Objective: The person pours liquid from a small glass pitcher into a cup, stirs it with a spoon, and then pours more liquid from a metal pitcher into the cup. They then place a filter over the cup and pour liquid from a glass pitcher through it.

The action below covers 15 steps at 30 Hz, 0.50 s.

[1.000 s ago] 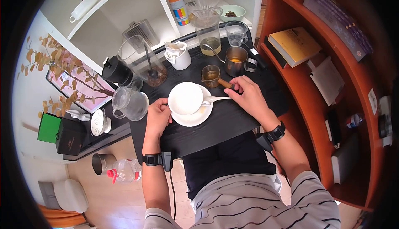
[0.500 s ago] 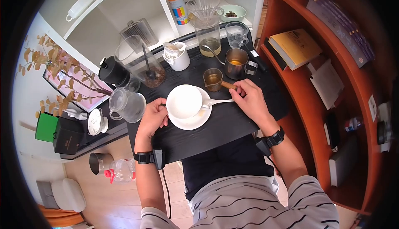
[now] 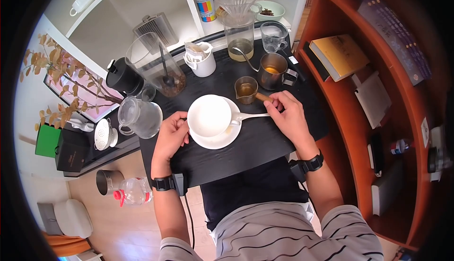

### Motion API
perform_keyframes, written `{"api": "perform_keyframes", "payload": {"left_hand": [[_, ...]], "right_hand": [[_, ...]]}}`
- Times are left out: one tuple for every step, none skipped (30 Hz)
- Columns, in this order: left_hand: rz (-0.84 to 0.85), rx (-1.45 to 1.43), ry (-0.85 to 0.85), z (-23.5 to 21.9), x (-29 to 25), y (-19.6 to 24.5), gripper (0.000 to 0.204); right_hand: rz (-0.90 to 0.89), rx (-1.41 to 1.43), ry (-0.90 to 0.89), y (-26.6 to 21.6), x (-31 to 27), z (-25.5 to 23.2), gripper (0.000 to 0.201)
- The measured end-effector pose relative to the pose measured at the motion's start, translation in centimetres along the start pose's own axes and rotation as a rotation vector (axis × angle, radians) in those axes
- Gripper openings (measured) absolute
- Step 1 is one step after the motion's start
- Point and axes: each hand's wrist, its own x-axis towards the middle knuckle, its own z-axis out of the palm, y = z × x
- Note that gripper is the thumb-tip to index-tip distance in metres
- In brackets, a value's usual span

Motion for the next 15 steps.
{"api": "perform_keyframes", "payload": {"left_hand": [[0.004, 0.003, -0.002, 0.05, -0.03, 0.08, 0.019], [0.000, 0.003, -0.001, 0.07, -0.05, 0.09, 0.019], [-0.001, 0.001, 0.003, 0.10, -0.06, 0.10, 0.019], [-0.002, -0.002, 0.007, 0.10, -0.08, 0.09, 0.019], [-0.004, -0.004, 0.010, 0.10, -0.11, 0.07, 0.019], [-0.001, -0.003, 0.011, 0.12, -0.12, 0.03, 0.019], [0.003, -0.002, 0.013, 0.16, -0.11, 0.01, 0.019], [0.001, -0.005, 0.013, 0.21, -0.12, 0.09, 0.019], [0.001, 0.008, 0.016, 0.25, -0.14, 0.24, 0.019], [0.000, 0.021, 0.019, 0.30, -0.15, 0.28, 0.019], [-0.001, 0.018, 0.020, 0.31, -0.13, 0.20, 0.019], [-0.003, 0.019, 0.021, 0.26, -0.11, 0.10, 0.019], [-0.005, 0.020, 0.022, 0.23, -0.09, 0.02, 0.019], [-0.005, 0.020, 0.022, 0.22, -0.07, -0.06, 0.019], [-0.006, 0.020, 0.023, 0.21, -0.04, -0.12, 0.019]], "right_hand": [[0.002, 0.000, -0.003, 0.03, -0.01, 0.06, 0.018], [-0.010, -0.002, 0.005, 0.08, -0.01, 0.09, 0.017], [-0.024, -0.004, 0.013, 0.11, 0.00, 0.10, 0.017], [-0.025, -0.003, 0.010, 0.11, 0.00, 0.11, 0.017], [-0.017, -0.004, 0.009, 0.11, 0.01, 0.08, 0.016], [-0.009, -0.005, 0.009, 0.09, 0.03, 0.05, 0.015], [-0.010, -0.006, 0.006, 0.00, 0.08, 0.01, 0.015], [-0.003, -0.018, 0.011, -0.10, 0.11, -0.03, 0.015], [0.005, -0.030, 0.016, -0.13, 0.12, -0.05, 0.014], [0.005, -0.032, 0.013, -0.05, 0.11, -0.06, 0.014], [0.011, -0.028, 0.013, 0.05, 0.10, -0.04, 0.014], [0.017, -0.024, 0.013, 0.12, 0.10, -0.03, 0.014], [0.017, -0.024, 0.012, 0.15, 0.10, -0.04, 0.014], [0.024, -0.030, 0.006, 0.15, 0.09, -0.06, 0.015], [0.031, -0.036, 0.000, 0.14, 0.09, -0.08, 0.015]]}}
